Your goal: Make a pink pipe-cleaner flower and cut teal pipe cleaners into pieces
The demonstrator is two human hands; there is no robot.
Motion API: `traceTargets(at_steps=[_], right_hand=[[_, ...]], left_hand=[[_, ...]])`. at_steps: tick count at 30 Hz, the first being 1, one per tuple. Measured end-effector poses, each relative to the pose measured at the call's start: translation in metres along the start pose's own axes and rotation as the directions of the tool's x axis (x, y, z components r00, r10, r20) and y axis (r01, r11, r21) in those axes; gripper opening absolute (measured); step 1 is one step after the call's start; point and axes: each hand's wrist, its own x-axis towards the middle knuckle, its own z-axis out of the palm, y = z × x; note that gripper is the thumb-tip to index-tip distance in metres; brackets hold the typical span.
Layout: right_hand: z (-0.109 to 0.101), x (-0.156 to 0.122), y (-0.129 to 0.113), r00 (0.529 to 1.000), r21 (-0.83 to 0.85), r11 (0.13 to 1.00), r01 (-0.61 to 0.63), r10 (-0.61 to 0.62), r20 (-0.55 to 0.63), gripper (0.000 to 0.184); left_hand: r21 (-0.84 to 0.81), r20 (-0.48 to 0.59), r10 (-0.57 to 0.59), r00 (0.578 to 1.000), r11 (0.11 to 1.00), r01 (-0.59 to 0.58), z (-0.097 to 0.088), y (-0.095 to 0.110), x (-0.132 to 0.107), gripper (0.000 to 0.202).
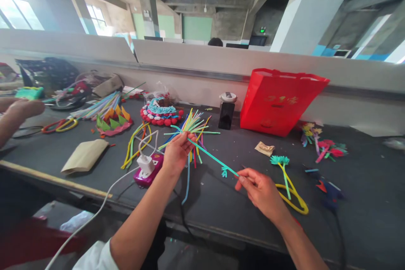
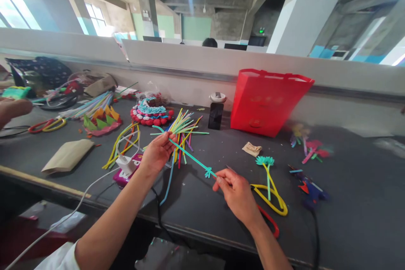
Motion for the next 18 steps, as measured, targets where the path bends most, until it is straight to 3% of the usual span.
traceTargets(at_steps=[9, 18], right_hand=[[-0.031, -0.005, 0.006, 0.992, -0.116, 0.993, -0.035, 0.021, -0.121, 0.028], [-0.038, -0.005, 0.024, 0.981, -0.136, 0.989, -0.05, 0.023, -0.192, 0.026]], left_hand=[[-0.02, -0.048, -0.049, 0.998, 0.999, 0.048, -0.001, 0.002, 0.004, 0.012], [0.048, -0.021, -0.07, 0.997, 0.996, 0.071, 0.0, -0.004, 0.002, 0.022]])
